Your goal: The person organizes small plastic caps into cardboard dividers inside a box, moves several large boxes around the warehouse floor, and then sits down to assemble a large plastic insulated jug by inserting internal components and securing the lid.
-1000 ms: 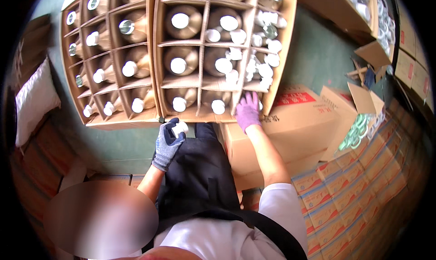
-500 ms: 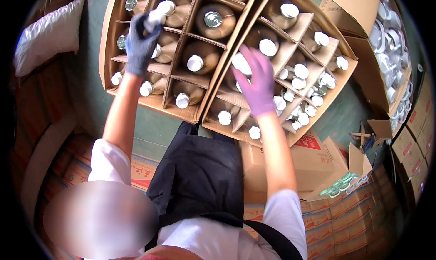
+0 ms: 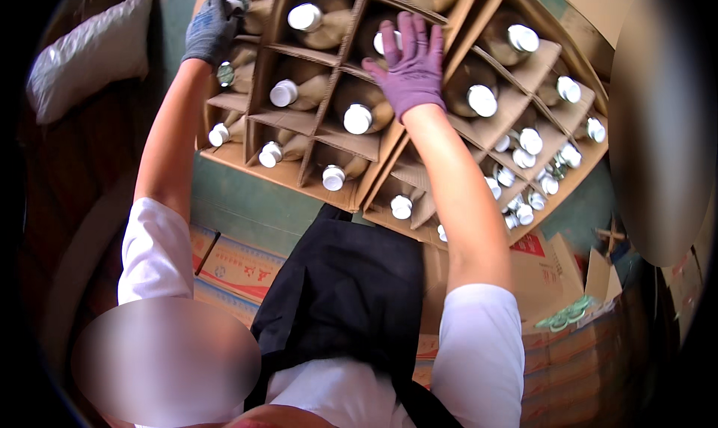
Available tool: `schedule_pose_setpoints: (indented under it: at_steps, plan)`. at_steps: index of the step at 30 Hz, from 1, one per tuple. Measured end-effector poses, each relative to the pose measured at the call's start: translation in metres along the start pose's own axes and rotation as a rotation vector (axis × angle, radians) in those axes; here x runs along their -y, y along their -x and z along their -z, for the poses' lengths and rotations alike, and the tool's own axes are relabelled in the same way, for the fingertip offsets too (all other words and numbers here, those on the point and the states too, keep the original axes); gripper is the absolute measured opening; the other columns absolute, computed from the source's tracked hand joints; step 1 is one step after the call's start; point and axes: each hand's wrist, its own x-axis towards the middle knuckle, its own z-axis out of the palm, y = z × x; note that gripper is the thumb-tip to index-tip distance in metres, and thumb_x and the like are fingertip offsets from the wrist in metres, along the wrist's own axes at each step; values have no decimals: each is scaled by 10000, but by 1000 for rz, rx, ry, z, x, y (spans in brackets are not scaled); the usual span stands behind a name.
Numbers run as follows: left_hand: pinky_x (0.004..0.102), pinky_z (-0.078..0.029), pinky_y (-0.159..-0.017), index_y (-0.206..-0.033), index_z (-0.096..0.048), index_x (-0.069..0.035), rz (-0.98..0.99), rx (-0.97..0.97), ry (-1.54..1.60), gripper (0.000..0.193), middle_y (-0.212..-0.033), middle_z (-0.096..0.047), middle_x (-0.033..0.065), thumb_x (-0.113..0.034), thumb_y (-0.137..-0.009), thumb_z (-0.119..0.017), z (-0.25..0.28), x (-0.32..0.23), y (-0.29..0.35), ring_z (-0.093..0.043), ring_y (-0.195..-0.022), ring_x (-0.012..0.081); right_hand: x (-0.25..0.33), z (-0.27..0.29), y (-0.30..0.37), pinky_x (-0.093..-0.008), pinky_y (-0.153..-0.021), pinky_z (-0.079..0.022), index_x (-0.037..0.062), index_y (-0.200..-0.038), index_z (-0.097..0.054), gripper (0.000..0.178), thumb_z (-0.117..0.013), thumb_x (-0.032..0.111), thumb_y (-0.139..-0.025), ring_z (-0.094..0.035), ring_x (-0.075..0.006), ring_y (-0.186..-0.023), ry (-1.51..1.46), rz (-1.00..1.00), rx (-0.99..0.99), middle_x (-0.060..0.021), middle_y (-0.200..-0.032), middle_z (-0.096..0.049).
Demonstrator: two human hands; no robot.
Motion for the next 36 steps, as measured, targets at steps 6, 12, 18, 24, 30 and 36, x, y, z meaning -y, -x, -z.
schedule_pose_setpoints:
  at_steps: [6, 12, 18, 24, 30, 36]
  plan:
    - [396, -348, -1040, -1398, -346, -7, 12, -69, 499, 745, -1349, -440, 233, -484, -870, -567, -58, 36, -30, -450, -1235, 355, 19, -4, 4, -622, -1114, -11, 212, -1462, -306, 744, -410, 639, -862, -117, -383, -1428, -80, -14, -123, -125, -1531, -248]
    - [429, -287, -1098, -1472, -275, -159, -234, 34, -161, 720, -1488, -292, 185, -522, -899, -514, -75, 55, -19, -352, -1292, 416, -64, 26, 92, -574, -1011, -283, 97, -1204, -512, 560, -703, 378, -759, -404, -379, -1179, -507, -106, -436, -131, -1216, -475]
    - [399, -252, -1114, -1474, -265, -98, 138, -103, 467, 953, -1457, -340, 214, -704, -787, -529, -65, 113, -45, -272, -1377, 348, -194, -24, 206, -430, -1033, -339, 29, -1147, -584, 443, -705, 264, -791, -428, -339, -1227, -472, -639, -531, -156, -1269, -507]
    - [477, -244, -1101, -1259, -552, -112, -737, -171, 445, 540, -1401, -415, 181, -348, -790, -677, 23, -225, 121, -330, -1330, 379, -204, -38, 219, -481, -1129, -160, 85, -1122, -657, 563, -684, 502, -745, -245, -336, -1373, -62, -503, 75, -99, -1446, -376]
    - [535, -235, -1087, -1067, -602, -64, -1008, -175, 239, 419, -1400, -384, 187, -318, -744, -683, 8, -403, 165, -290, -1326, 396, -188, -35, 215, -472, -1037, -305, 112, -1049, -646, 514, -777, 423, -661, -385, -299, -1273, -250, -551, -218, -76, -1303, -497]
    - [574, -113, -1140, -1276, -523, 25, -918, 3, 195, 658, -1481, -274, 223, -355, -755, -657, -67, -434, 151, -145, -1394, 431, -244, -43, 270, -433, -913, -430, 141, -1317, -425, 700, -764, 340, -738, -516, -355, -1076, -630, -921, -447, -217, -1230, -454]
